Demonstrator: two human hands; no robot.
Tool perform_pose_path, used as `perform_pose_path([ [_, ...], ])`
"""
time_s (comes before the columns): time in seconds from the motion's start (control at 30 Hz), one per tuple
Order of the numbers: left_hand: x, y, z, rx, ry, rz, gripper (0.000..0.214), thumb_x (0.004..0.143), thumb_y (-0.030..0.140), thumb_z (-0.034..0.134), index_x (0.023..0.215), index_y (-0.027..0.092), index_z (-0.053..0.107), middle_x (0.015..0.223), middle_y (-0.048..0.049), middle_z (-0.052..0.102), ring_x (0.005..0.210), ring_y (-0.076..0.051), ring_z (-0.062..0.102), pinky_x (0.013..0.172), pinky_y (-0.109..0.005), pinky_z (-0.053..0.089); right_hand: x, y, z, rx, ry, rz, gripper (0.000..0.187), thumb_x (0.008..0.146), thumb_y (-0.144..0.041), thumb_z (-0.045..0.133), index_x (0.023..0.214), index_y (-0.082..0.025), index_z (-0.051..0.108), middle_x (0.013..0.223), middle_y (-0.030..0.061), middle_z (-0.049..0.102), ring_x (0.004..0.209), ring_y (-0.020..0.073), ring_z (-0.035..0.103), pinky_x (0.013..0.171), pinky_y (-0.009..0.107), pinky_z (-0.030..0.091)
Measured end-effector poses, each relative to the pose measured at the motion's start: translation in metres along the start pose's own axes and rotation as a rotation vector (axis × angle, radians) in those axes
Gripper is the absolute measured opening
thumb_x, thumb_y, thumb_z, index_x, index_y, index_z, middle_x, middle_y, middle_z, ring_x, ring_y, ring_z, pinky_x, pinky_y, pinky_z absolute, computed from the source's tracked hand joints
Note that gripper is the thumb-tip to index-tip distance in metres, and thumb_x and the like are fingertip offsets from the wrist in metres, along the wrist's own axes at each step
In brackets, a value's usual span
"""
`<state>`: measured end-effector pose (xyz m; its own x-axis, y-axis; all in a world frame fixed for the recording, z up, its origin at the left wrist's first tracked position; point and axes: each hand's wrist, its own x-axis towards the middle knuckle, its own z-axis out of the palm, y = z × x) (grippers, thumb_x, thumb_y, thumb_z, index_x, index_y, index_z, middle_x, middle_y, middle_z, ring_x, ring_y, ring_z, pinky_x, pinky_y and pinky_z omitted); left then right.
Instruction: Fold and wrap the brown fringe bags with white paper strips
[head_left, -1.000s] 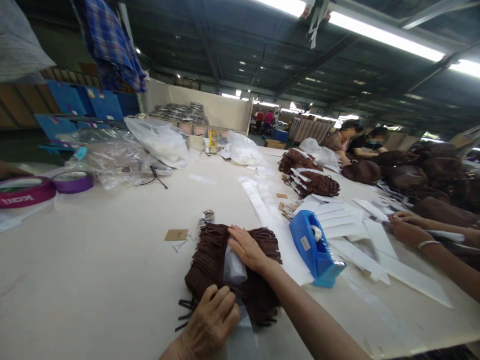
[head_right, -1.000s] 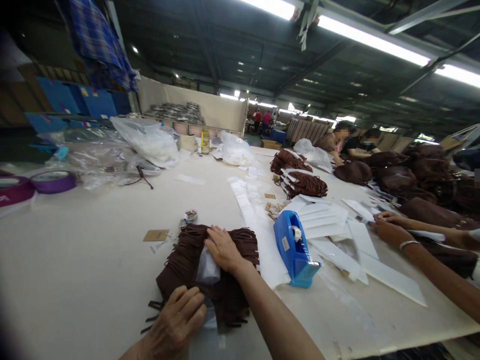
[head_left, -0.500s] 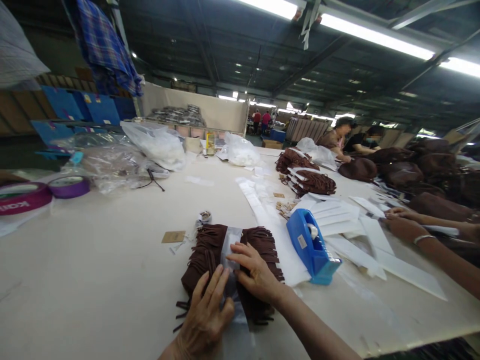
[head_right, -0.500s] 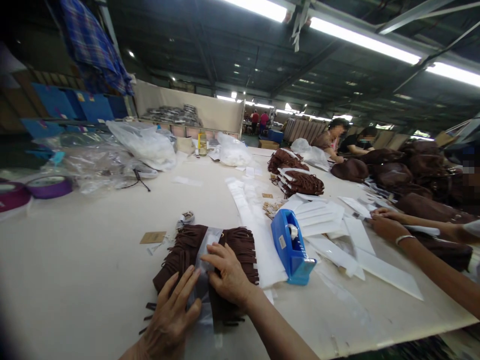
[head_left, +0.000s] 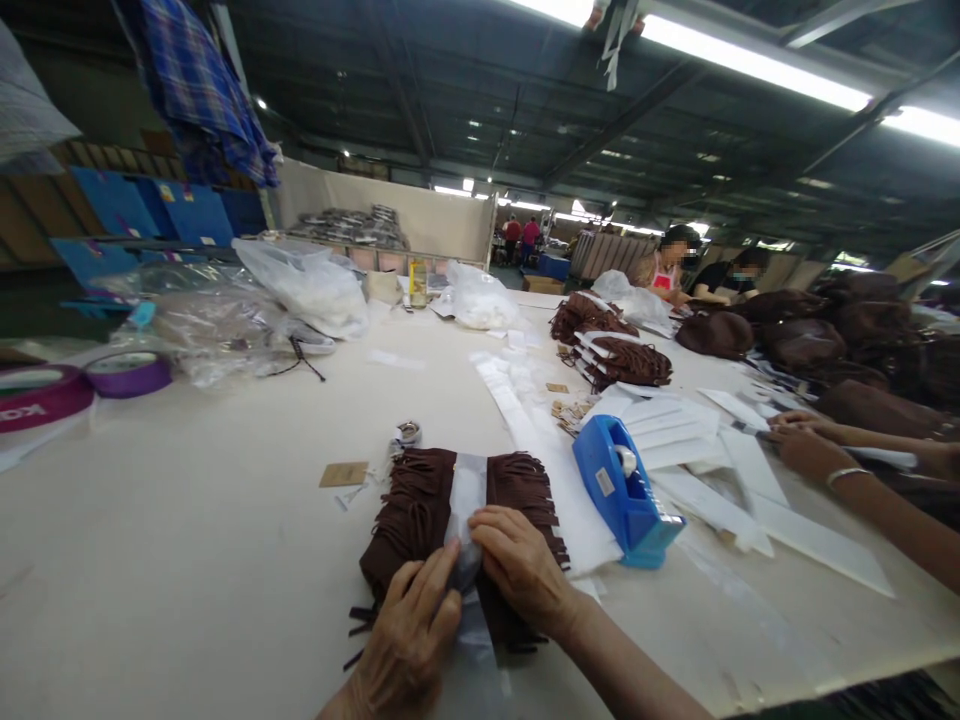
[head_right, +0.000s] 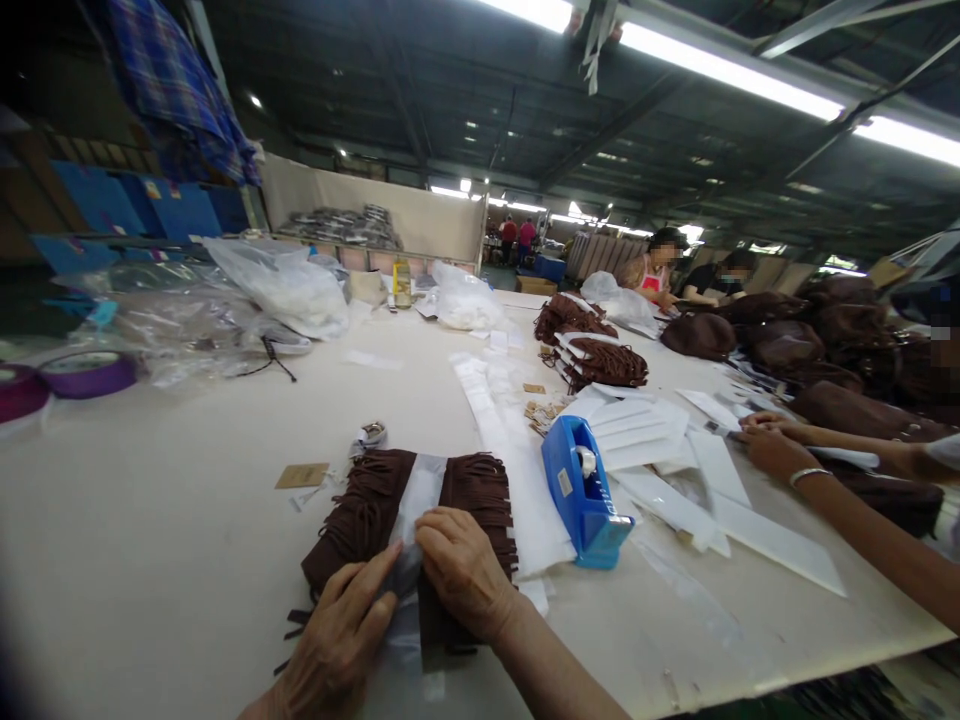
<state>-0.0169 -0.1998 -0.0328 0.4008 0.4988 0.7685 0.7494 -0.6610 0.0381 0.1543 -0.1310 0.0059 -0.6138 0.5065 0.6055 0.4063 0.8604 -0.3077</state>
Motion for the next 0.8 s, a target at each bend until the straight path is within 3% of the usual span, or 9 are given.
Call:
perform_pose_path([
  [0.1, 0.0, -0.001, -0.001, -0.031, -0.018, 0.022, 0.034, 0.077, -0.004, 0.023, 0.089, 0.008, 0.052, 0.123, -0.0233, 0.05, 0.12, -0.024, 0.044, 0.09, -0.036, 0.036, -0.004, -0.001, -0.002, 0.004, -0.029, 0.001, 0.019, 0.09, -0.015, 0.04, 0.098, -0.018, 0.057, 0.101, 0.0084, 0.063, 0.099, 0.0188, 0.054, 0.087, 0.035, 0.047],
  [0.37, -0.002, -0.008, 0.001, 0.064, -0.075, 0.016, 0.054, 0.074, -0.002, 0.026, 0.127, 0.002, 0.039, 0.113, -0.0171, 0.057, 0.113, -0.021, 0.047, 0.09, -0.034, 0.036, -0.003, 0.0, 0.0, -0.037, -0.086, -0.055, 0.018, 0.09, -0.018, 0.042, 0.098, -0.017, 0.058, 0.104, 0.0084, 0.063, 0.1, 0.0196, 0.054, 0.086, 0.034, 0.046],
  [0.53, 0.003, -0.01, -0.003, 0.058, -0.153, 0.052, 0.046, 0.078, 0.002, 0.029, 0.119, 0.005, 0.05, 0.11, -0.0139, 0.06, 0.101, -0.021, 0.05, 0.085, -0.034, 0.037, -0.009, -0.012, -0.009, -0.041, -0.072, -0.059, 0.019, 0.087, -0.012, 0.042, 0.097, -0.016, 0.057, 0.102, 0.0089, 0.063, 0.098, 0.0214, 0.054, 0.084, 0.036, 0.046],
  [0.67, 0.003, -0.01, -0.004, 0.078, -0.083, 0.069, 0.041, 0.088, 0.008, 0.024, 0.112, 0.008, 0.057, 0.112, -0.0111, 0.062, 0.101, -0.022, 0.052, 0.088, -0.038, 0.032, -0.045, -0.036, -0.018, -0.028, 0.016, 0.041, 0.022, 0.086, -0.01, 0.037, 0.101, -0.014, 0.053, 0.092, 0.0093, 0.062, 0.084, 0.0185, 0.055, 0.072, 0.032, 0.046],
  [0.8, -0.001, -0.013, 0.0, 0.074, -0.027, 0.127, 0.037, 0.09, 0.008, 0.027, 0.114, 0.01, 0.056, 0.113, -0.0121, 0.062, 0.114, -0.024, 0.048, 0.102, -0.046, 0.024, -0.093, -0.054, -0.011, -0.088, 0.083, -0.034, 0.029, 0.094, -0.021, 0.026, 0.098, -0.011, 0.054, 0.084, 0.0087, 0.063, 0.079, 0.0161, 0.056, 0.065, 0.028, 0.044],
])
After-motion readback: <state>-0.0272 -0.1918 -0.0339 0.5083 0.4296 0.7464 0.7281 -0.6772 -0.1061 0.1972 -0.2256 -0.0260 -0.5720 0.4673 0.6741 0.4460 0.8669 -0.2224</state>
